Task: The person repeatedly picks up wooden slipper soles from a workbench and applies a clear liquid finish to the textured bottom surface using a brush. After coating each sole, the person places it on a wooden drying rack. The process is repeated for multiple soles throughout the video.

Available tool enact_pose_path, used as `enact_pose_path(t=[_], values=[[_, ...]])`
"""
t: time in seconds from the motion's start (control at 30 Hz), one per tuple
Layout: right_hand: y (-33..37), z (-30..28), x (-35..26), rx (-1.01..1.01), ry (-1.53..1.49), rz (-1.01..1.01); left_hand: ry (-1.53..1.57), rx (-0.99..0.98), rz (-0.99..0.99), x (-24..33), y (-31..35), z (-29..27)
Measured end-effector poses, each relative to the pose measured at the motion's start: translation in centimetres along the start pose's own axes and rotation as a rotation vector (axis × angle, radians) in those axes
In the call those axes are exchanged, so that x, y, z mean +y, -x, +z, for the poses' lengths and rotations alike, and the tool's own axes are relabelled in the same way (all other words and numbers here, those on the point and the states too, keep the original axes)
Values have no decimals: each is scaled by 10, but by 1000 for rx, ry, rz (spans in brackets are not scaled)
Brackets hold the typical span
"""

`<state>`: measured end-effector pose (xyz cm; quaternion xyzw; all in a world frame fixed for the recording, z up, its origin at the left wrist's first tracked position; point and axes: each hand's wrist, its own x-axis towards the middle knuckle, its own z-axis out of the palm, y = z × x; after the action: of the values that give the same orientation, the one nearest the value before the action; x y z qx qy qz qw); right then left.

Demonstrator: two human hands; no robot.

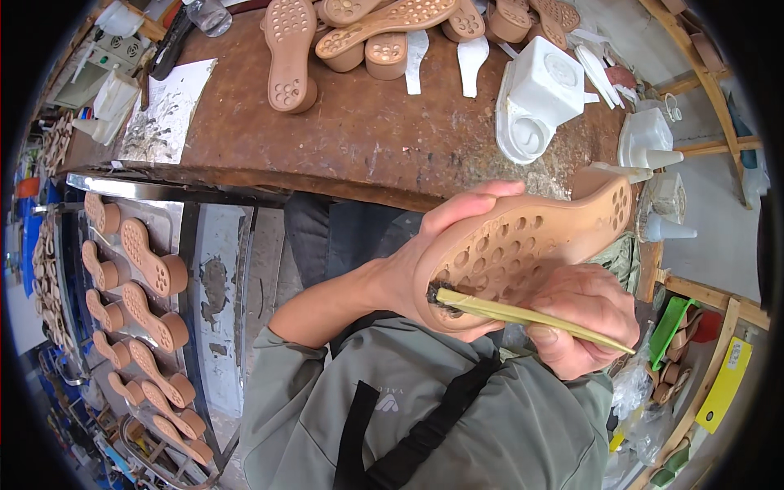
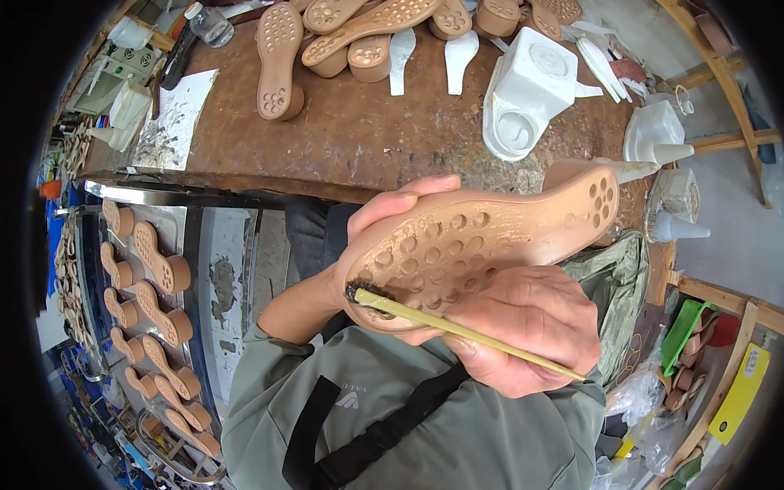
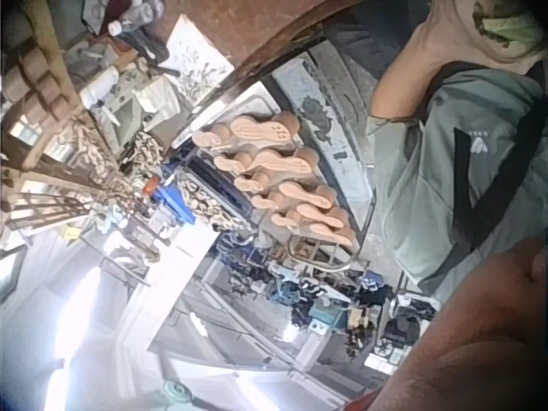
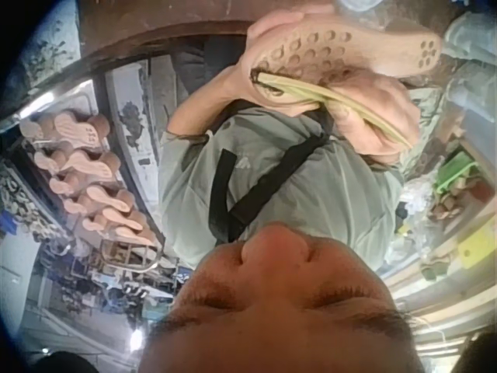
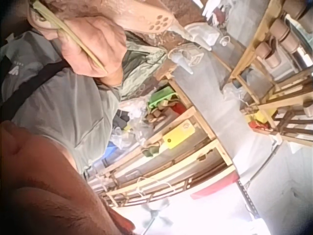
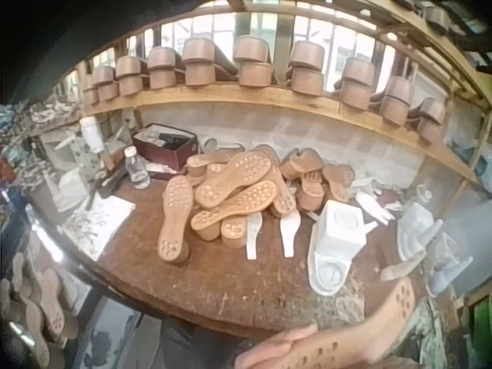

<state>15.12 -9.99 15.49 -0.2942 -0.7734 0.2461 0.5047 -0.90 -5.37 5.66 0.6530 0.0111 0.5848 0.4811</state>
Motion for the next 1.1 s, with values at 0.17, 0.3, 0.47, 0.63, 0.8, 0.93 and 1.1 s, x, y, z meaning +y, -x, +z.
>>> enact_pose_path(t=[0.17, 0.3, 0.47, 0.63, 0.8, 0.93, 1.1], values=[[-2, -7, 5, -50, -19, -60, 31, -85, -4, 0, -3, -3], [-5, -17, 11, -127, -84, -94, 86, -123, -43, -2, -2, -2], [-1, -27, 20, -208, -150, -172, 139, -176, -137, -1, -2, -2], [-3, -37, 24, -289, -204, -176, 187, -210, -182, -1, -3, 0], [-1, -44, 23, -318, -212, -157, 229, -242, -217, -1, -4, 2], [-3, -50, 27, -363, -223, -192, 263, -267, -240, -2, -4, 2], [1, -58, 34, -389, -224, -222, 303, -265, -282, -5, -5, 3]])
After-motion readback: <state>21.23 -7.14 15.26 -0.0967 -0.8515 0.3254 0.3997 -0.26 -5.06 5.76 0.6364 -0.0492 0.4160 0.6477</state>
